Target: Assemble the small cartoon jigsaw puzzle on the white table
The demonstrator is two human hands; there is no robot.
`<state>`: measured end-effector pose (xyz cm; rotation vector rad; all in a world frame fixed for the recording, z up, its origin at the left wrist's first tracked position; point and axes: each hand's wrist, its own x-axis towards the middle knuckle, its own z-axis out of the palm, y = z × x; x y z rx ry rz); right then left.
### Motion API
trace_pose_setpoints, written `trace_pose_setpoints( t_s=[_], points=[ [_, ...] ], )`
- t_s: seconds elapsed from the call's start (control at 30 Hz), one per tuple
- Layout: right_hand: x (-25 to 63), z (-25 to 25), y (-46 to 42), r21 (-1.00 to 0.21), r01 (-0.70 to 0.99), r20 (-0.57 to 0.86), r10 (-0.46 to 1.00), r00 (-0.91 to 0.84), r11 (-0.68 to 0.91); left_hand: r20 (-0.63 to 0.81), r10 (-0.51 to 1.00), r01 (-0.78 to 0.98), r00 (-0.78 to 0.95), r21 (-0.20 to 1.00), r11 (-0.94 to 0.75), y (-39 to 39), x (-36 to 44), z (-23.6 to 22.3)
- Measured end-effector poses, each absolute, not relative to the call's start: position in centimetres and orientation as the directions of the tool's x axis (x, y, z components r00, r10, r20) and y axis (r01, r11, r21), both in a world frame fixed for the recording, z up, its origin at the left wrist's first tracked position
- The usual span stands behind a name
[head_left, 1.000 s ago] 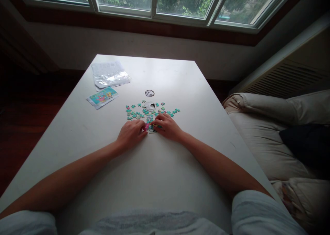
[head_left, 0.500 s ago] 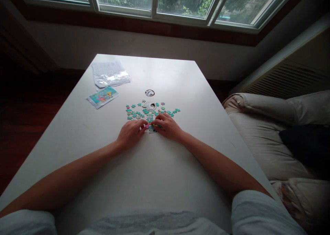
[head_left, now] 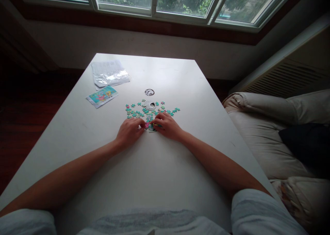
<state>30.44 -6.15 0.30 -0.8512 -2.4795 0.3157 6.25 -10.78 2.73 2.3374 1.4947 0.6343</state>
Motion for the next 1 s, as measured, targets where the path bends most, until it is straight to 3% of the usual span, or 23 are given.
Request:
trace_pose_setpoints(
  t_s=[0.17, 0.43, 1.0],
  points=[
    [30.48, 0.25, -6.15, -0.370, 0.509, 0.374, 0.626, -0.684, 0.777, 0.194, 0.918, 0.787, 0.346, 0.473, -0.397, -10.75, 6.33, 2.89],
    [30.40, 0.11, -6.05, -0.364, 0.508, 0.382, 0.622, -0.683, 0.781, 0.159, 0.923, 0.728, 0.352, 0.574, -0.376, -10.98, 6.65, 2.82],
    [30.47, 0.22, -6.09, -0.363, 0.506, 0.381, 0.620, -0.686, 0.782, 0.162, 0.929, 0.719, 0.333, 0.594, -0.361, -10.66, 6.41, 3.15]
  ],
)
